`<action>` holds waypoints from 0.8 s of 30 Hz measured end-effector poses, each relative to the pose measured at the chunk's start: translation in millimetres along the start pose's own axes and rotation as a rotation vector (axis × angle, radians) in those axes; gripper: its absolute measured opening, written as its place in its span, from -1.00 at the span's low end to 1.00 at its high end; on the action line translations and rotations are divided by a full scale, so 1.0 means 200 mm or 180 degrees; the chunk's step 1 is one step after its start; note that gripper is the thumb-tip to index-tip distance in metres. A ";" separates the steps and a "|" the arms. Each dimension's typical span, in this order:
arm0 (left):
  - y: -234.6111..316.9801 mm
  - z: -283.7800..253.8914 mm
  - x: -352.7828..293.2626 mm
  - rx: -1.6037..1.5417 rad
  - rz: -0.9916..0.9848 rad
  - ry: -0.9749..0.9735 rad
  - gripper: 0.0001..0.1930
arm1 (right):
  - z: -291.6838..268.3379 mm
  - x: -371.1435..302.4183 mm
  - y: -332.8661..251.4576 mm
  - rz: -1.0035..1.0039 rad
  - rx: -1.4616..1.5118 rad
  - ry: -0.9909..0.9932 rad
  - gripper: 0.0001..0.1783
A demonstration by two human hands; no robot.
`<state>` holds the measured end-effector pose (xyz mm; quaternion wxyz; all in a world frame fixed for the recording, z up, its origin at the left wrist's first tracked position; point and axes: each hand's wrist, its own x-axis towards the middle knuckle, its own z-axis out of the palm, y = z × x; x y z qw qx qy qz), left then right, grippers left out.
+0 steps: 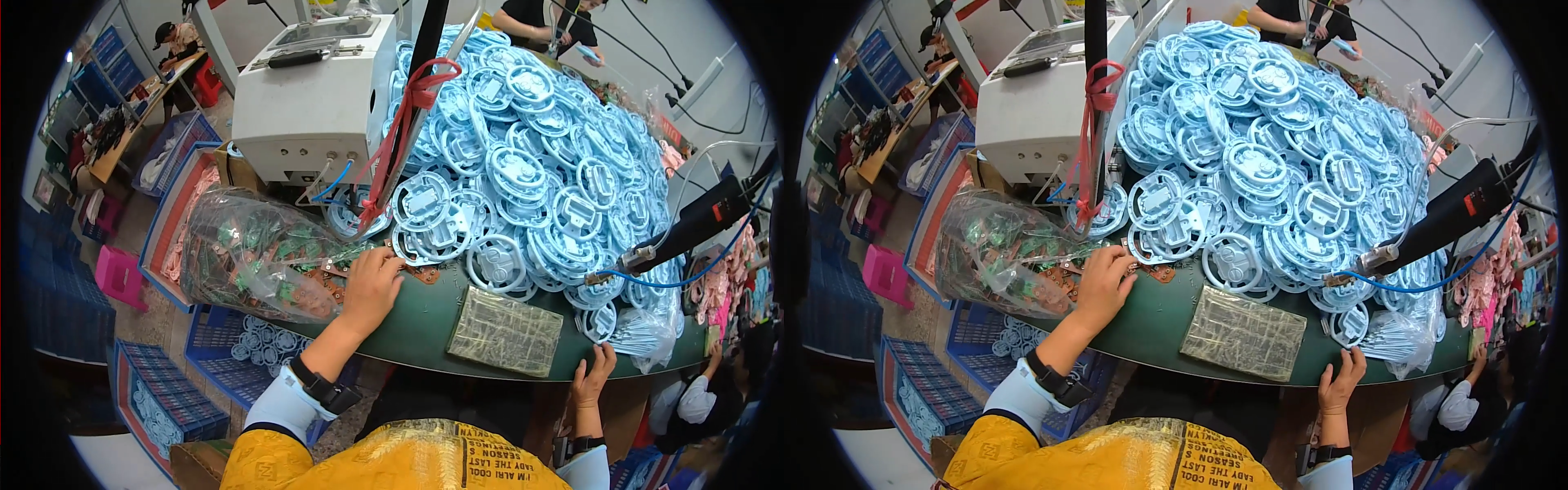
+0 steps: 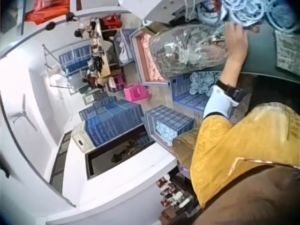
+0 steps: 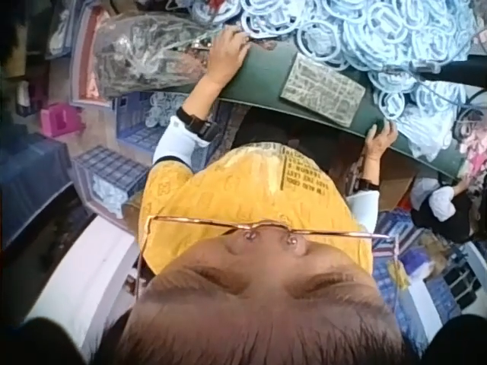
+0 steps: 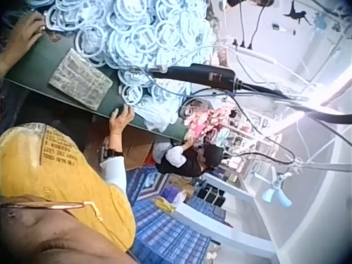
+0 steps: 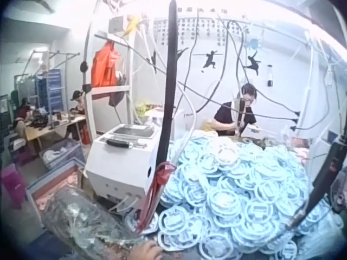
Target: Assemble blue plastic toy components using a power screwdriver at a factory workbench.
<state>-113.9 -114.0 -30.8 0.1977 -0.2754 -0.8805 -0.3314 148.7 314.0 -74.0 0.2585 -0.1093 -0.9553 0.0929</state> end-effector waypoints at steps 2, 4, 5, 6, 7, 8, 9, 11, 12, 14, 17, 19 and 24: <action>-0.02 -0.03 0.02 0.0394 0.0038 -0.0304 -0.62 | -0.03 0.05 -0.15 -0.0136 0.0159 0.0252 -0.55; -0.04 -0.01 0.04 0.0350 0.0143 -0.0382 -0.58 | -0.05 0.31 -0.58 -0.0831 0.0806 0.0340 -0.57; -0.05 0.00 0.03 0.0433 0.0145 -0.0426 -0.58 | -0.03 0.45 -0.78 -0.1313 0.0970 0.0120 -0.54; -0.07 0.03 0.02 0.0519 0.0103 -0.0426 -0.59 | 0.03 0.61 -0.98 -0.1647 0.1078 -0.0078 -0.52; -0.06 0.02 0.03 0.0446 0.0021 -0.0355 -0.62 | 0.10 0.74 -1.14 -0.1821 0.0962 -0.0345 -0.45; -0.05 0.03 0.03 0.0428 0.0006 -0.0342 -0.62 | 0.16 0.86 -1.26 -0.1882 0.0631 -0.0769 -0.39; -0.03 0.02 0.04 0.0352 -0.0058 -0.0264 -0.64 | 0.24 0.94 -1.33 -0.2044 0.0248 -0.0817 -0.39; 0.01 0.01 0.05 0.0297 -0.0138 -0.0192 -0.66 | 0.43 1.07 -1.33 -0.2202 -0.0152 -0.0836 -0.39; 0.02 0.00 0.04 0.0308 -0.0143 -0.0180 -0.66 | 0.53 1.12 -1.32 -0.2531 -0.0274 -0.0616 -0.44; 0.03 -0.03 -0.01 0.0378 -0.0212 -0.0127 -0.67 | 0.58 1.22 -1.34 -0.2911 -0.0334 -0.0389 -0.49; -0.01 -0.04 -0.04 0.0335 -0.0225 -0.0173 -0.69 | 0.58 1.38 -1.32 -0.2867 0.0326 -0.1007 -0.73; 0.00 -0.03 0.00 0.0357 -0.0160 -0.0143 -0.69 | 0.58 1.45 -1.35 -0.2542 0.1125 -0.0456 -0.83; 0.00 0.02 0.10 0.0374 0.0032 -0.0159 -0.72 | 0.50 1.47 -1.29 -0.1389 0.1750 -0.0237 -0.84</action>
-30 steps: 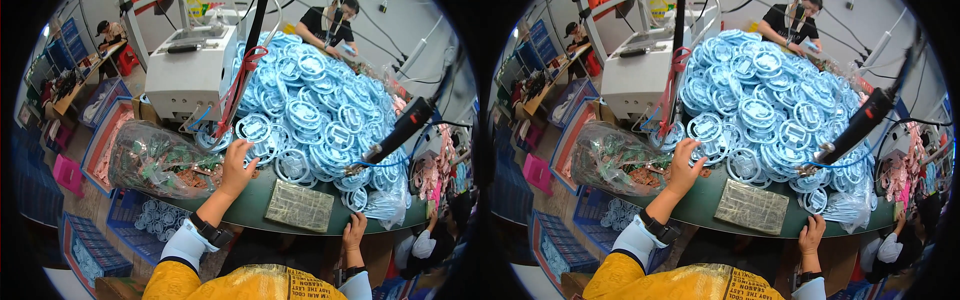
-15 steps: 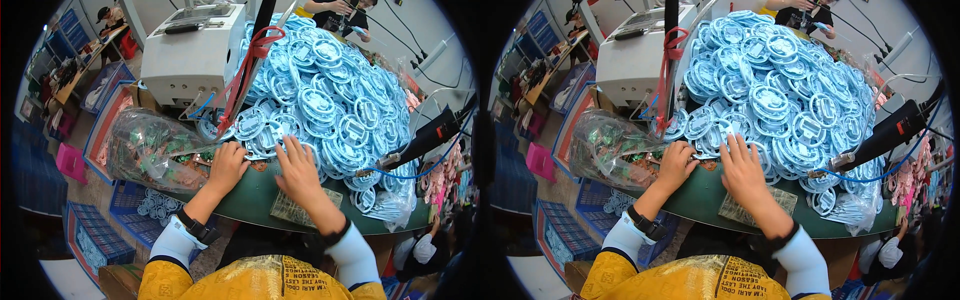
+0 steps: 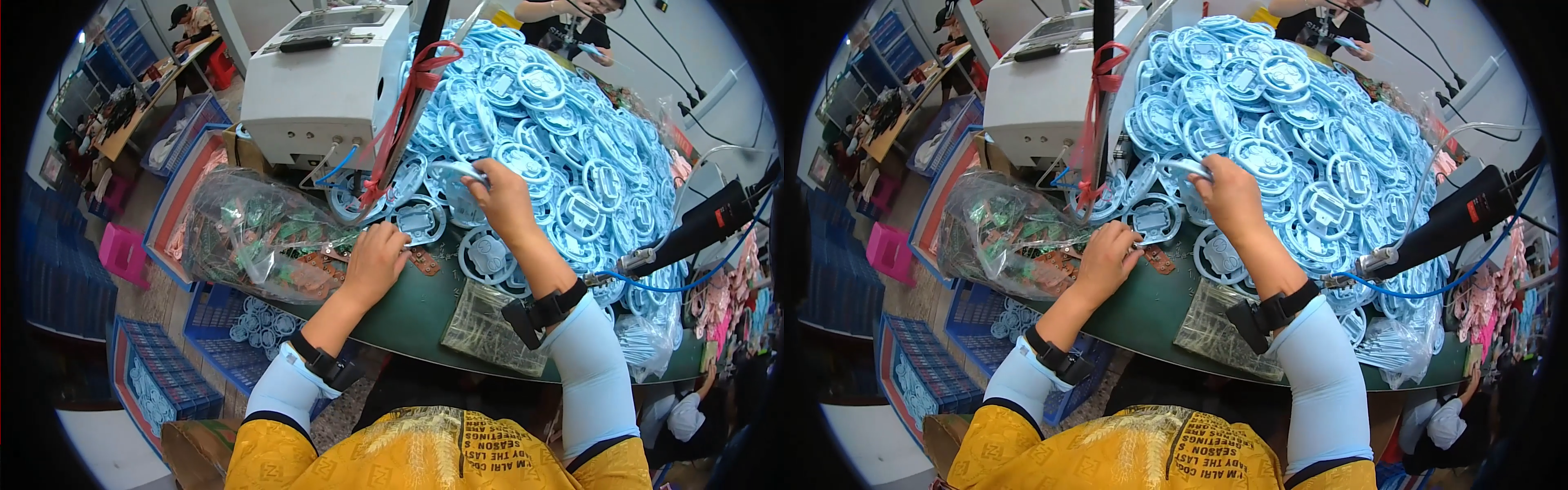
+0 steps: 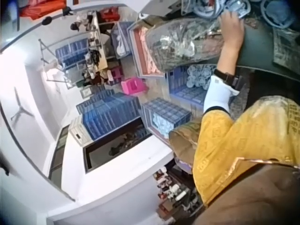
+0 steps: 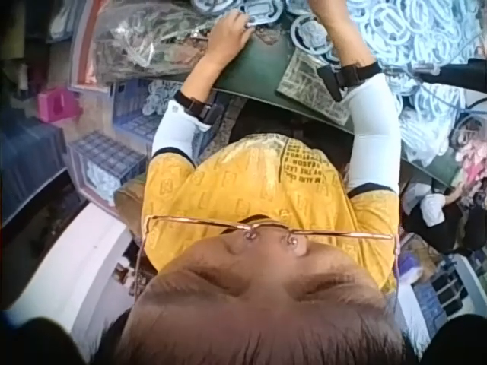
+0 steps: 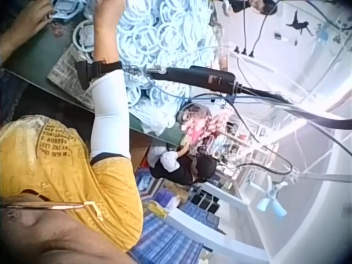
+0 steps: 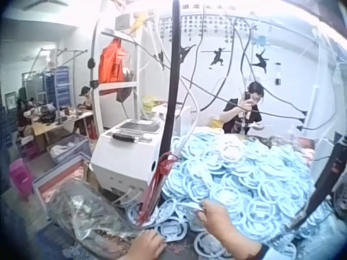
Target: Assemble blue plastic toy components using a power screwdriver at a factory workbench.
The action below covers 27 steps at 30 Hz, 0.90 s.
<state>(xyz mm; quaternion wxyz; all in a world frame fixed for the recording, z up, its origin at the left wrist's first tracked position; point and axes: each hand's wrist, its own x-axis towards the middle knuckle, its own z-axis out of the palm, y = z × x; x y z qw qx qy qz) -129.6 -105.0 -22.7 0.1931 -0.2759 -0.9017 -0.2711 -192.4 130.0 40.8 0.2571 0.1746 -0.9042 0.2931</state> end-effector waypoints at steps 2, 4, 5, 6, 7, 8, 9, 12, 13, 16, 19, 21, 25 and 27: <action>0.03 0.02 0.00 -0.0053 0.0170 -0.0438 -0.71 | -0.04 -0.03 0.01 0.1341 0.0600 0.0010 -0.77; 0.07 0.08 0.02 -0.0106 0.0454 -0.0503 -0.73 | -0.05 -0.07 0.08 0.1449 0.0484 0.0196 -0.73; 0.09 0.09 0.03 -0.0007 0.0472 -0.0551 -0.73 | -0.05 -0.09 0.11 0.1576 0.0607 0.0336 -0.74; 0.11 0.11 0.03 0.0094 0.0490 -0.0598 -0.73 | -0.05 -0.10 0.13 0.1699 0.0733 0.0478 -0.74; 0.09 0.12 0.02 0.0130 0.0469 -0.0623 -0.76 | -0.09 -0.11 0.05 0.1532 0.0901 0.0660 -0.76; 0.09 0.11 0.02 0.0107 0.0508 -0.0631 -0.76 | -0.14 -0.14 -0.02 0.1552 0.0873 0.0691 -0.76; 0.09 0.10 0.03 0.0077 0.0534 -0.0611 -0.75 | -0.19 -0.18 -0.08 0.1668 0.1210 0.0696 -0.74; 0.11 0.07 0.02 -0.0019 0.0427 -0.0629 -0.72 | -0.31 -0.42 -0.23 0.1890 0.1724 0.0298 -0.73; 0.11 0.08 0.01 0.0049 0.0421 -0.0666 -0.71 | -0.37 -0.51 -0.26 0.1948 0.1616 0.0064 -0.74; 0.11 0.08 0.04 0.0154 0.0472 -0.0753 -0.71 | -0.49 -0.81 -0.25 0.2216 0.1553 -0.0187 -0.76; 0.11 0.10 0.09 0.0169 0.0518 -0.0820 -0.72 | -0.56 -1.06 -0.18 0.2805 0.1707 -0.0252 -0.77; 0.12 0.10 0.12 0.0019 0.0484 -0.0903 -0.73 | -0.58 -1.16 -0.14 0.2893 0.1520 -0.0344 -0.77; 0.18 0.02 0.12 -0.0148 0.0279 -0.0628 -0.71 | -0.55 -1.22 -0.10 0.2000 -0.0123 -0.0193 -0.65; 0.21 0.02 0.08 -0.0019 0.0250 -0.0399 -0.63 | -0.66 -1.18 -0.11 0.1749 -0.0209 0.0225 -0.68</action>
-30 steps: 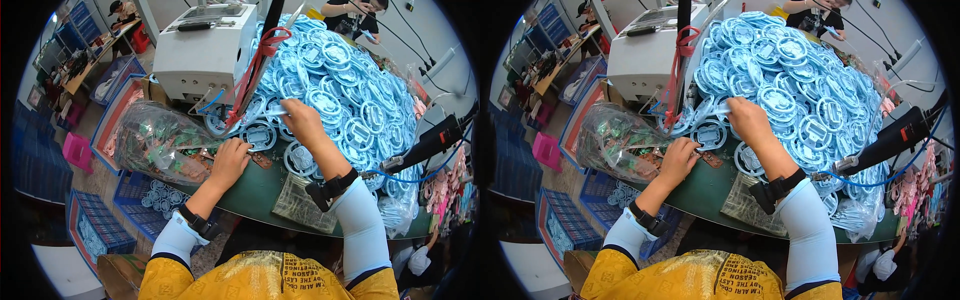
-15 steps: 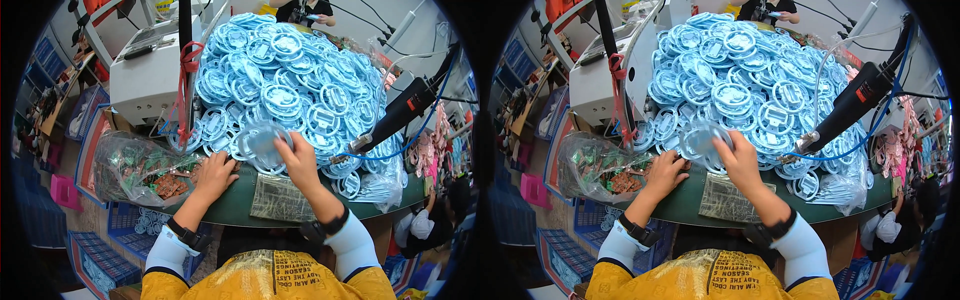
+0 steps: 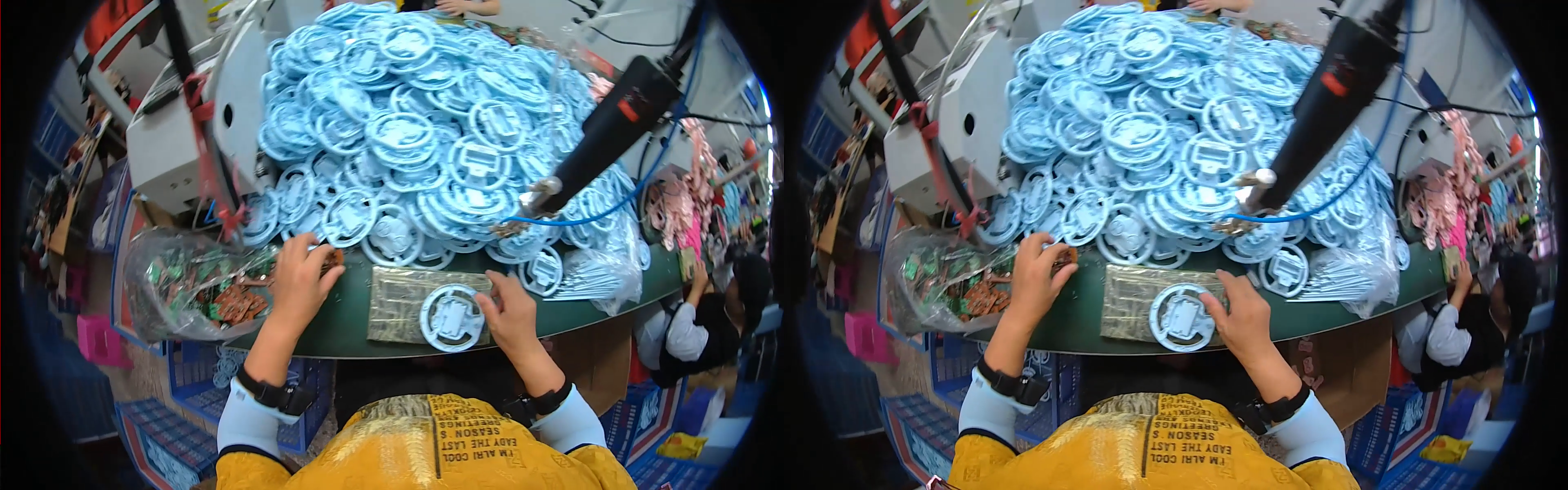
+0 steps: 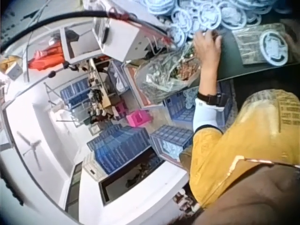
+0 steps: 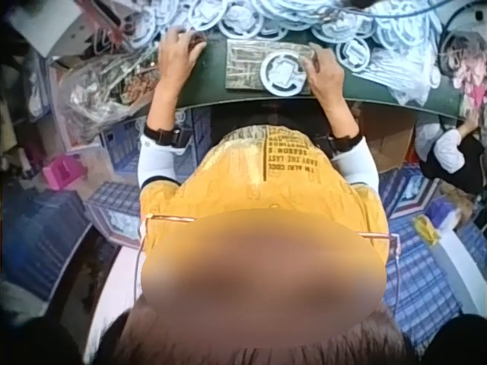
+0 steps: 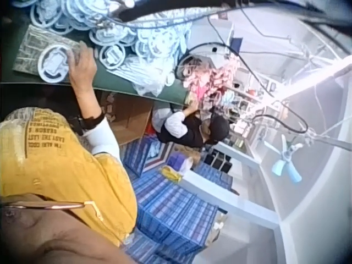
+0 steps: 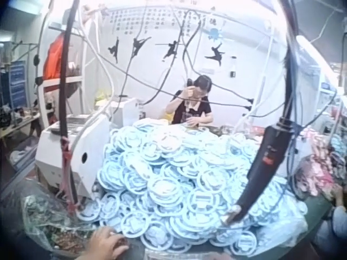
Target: Assemble blue plastic toy components using a power screwdriver at a factory workbench.
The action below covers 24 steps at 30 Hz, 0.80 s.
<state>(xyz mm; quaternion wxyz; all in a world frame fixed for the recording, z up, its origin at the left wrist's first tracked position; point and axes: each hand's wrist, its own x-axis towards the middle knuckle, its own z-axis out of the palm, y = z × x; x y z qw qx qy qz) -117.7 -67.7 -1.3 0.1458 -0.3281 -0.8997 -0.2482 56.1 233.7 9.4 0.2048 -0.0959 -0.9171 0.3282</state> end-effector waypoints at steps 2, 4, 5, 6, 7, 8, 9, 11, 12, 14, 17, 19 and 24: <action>0.06 0.00 0.00 -0.0096 0.0018 0.0036 -0.60 | -0.13 0.07 0.00 -0.0251 0.0358 0.0947 -0.74; 0.13 -0.01 0.03 -0.0280 0.0007 0.0054 -0.56 | -0.26 0.18 0.00 -0.0277 0.1365 0.1671 -0.83; 0.18 -0.01 0.07 -0.0305 0.0084 0.0082 -0.56 | -0.34 0.27 -0.05 -0.0455 0.1678 0.1721 -0.78; 0.23 -0.01 0.08 -0.0570 0.0152 0.0083 -0.57 | -0.39 0.36 -0.10 -0.0653 0.2009 0.1743 -0.72; 0.29 -0.01 0.11 -0.0848 0.0235 0.0080 -0.58 | -0.44 0.44 -0.14 -0.0621 0.2188 0.1754 -0.63; 0.36 -0.01 0.14 -0.1011 0.0341 0.0065 -0.58 | -0.49 0.51 -0.13 -0.0702 0.2300 0.1489 -0.49; 0.42 0.00 0.16 -0.1120 0.0363 0.0005 -0.58 | -0.52 0.58 -0.14 -0.0620 0.2837 0.1053 -0.36; 0.51 0.05 0.16 -0.1195 0.0593 -0.0046 -0.57 | -0.51 0.67 -0.13 -0.0385 0.3578 0.0368 -0.27; 0.55 0.06 0.13 -0.1224 0.0615 -0.0090 -0.57 | -0.47 0.71 -0.11 -0.0373 0.3530 0.0013 -0.24; 0.59 0.09 0.05 -0.1268 0.0719 -0.0231 -0.56 | -0.45 0.74 -0.13 -0.0222 0.3453 -0.0392 -0.21; 0.60 0.14 -0.07 -0.1212 0.0913 -0.0349 -0.56 | -0.44 0.76 -0.14 -0.0320 0.2990 -0.0173 -0.26; 0.53 0.16 -0.12 -0.1047 0.0779 -0.0326 -0.58 | -0.44 0.79 -0.14 -0.0477 0.2869 -0.0029 -0.31; 0.22 0.15 -0.14 -0.0486 -0.0068 0.0204 -0.68 | -0.46 0.71 -0.14 -0.1173 0.2409 0.1391 -0.55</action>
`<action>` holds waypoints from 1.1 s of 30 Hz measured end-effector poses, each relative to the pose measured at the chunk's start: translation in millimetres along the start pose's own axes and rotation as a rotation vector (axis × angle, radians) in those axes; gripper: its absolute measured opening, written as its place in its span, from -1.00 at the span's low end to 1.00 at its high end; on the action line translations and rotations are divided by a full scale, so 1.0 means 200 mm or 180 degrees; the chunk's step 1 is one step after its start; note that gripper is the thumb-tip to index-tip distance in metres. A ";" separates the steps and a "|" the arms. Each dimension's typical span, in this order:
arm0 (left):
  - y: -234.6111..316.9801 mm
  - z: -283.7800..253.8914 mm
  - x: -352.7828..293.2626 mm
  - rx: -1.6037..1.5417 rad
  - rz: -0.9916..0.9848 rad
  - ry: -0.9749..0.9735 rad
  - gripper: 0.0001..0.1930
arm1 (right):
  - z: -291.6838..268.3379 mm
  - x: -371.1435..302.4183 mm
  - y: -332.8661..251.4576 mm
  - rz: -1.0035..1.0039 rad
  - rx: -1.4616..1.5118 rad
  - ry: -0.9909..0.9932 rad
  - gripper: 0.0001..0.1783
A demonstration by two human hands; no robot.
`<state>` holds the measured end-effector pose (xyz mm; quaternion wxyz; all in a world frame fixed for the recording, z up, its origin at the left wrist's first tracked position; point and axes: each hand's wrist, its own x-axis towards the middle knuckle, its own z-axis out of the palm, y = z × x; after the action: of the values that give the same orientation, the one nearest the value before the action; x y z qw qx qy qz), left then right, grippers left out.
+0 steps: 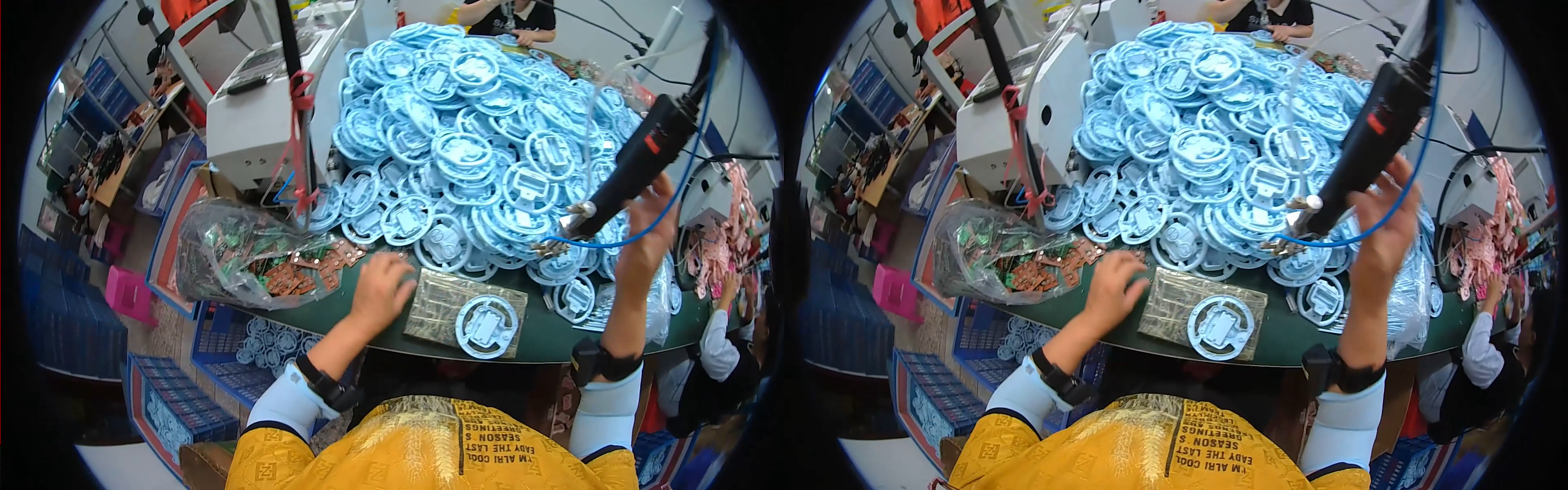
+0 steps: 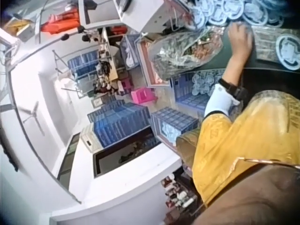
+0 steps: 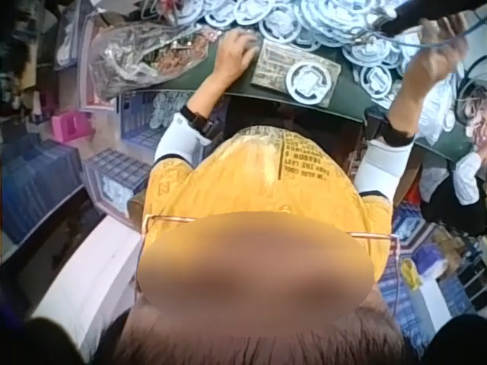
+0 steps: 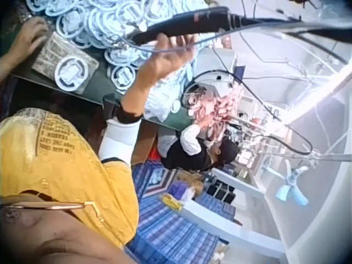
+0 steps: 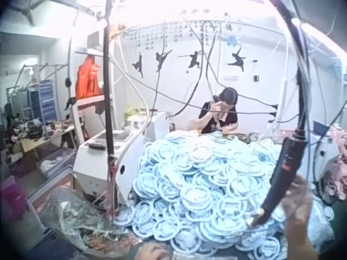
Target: Assemble blue plastic toy components using a power screwdriver at a factory workbench.
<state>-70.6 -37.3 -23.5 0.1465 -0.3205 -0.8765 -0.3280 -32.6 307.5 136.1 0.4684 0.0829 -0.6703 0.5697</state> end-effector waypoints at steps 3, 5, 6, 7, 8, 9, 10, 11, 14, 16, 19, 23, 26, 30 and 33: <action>-0.16 -0.07 0.01 0.0061 -0.0406 0.0307 -0.75 | -0.15 -0.20 -0.09 -0.0406 -0.0733 0.0825 -0.68; -0.23 -0.11 0.00 0.0066 -0.0401 0.0082 -0.73 | -0.21 -0.43 -0.16 -0.0111 -0.1163 -0.0065 -0.69; -0.25 -0.11 0.00 0.0045 -0.0406 0.0046 -0.73 | -0.19 -0.53 -0.18 0.0066 -0.1415 -0.0721 -0.66; -0.24 -0.11 0.01 0.0178 -0.0259 -0.0116 -0.74 | -0.14 -0.60 -0.21 0.0246 -0.1666 -0.1389 -0.63; -0.25 -0.11 0.03 0.0300 -0.0101 -0.0277 -0.74 | -0.11 -0.67 -0.21 0.0618 -0.1667 -0.1680 -0.54; -0.25 -0.10 0.05 0.0237 -0.0091 -0.0306 -0.74 | -0.07 -0.73 -0.20 0.0995 -0.1675 -0.1962 -0.46; -0.25 -0.09 0.05 0.0486 0.0022 -0.0351 -0.73 | -0.05 -0.77 -0.21 0.0957 -0.1754 -0.2226 -0.35; -0.27 -0.07 0.05 0.0729 0.0146 -0.0394 -0.72 | -0.03 -0.79 -0.20 0.0926 -0.1833 -0.2486 -0.24; -0.29 -0.07 0.05 0.0815 0.0195 -0.0451 -0.79 | -0.02 -0.84 -0.20 0.0871 -0.2334 -0.3403 -0.07; -0.29 -0.08 0.08 0.0811 0.0225 -0.0539 -0.81 | -0.02 -0.90 -0.15 0.0501 -0.2496 -0.3394 -0.23; -0.26 -0.08 0.11 0.0837 0.0168 -0.0644 -0.85 | -0.05 -0.98 -0.07 0.0273 -0.2542 -0.3099 -0.34; -0.14 -0.12 0.01 0.0179 -0.0825 -0.0559 -0.87 | -0.05 -1.01 -0.03 0.0220 -0.2329 -0.2676 -0.39; -0.15 -0.11 -0.07 -0.0047 -0.0752 -0.0665 -0.85 | -0.04 -1.02 -0.02 0.0108 -0.2414 -0.2614 -0.37; -0.17 -0.09 -0.10 -0.0016 -0.0550 -0.0743 -0.87 | -0.06 -1.03 -0.01 0.0020 -0.2581 -0.2623 -0.38; -0.16 -0.09 -0.11 0.0033 -0.0410 -0.0636 -0.86 | -0.06 -1.04 0.00 -0.0040 -0.2509 -0.2489 -0.45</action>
<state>-74.4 -77.9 -35.5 0.0387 -0.2939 -0.9072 -0.2986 87.5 229.7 -15.5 0.1837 0.1106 -0.9561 0.1997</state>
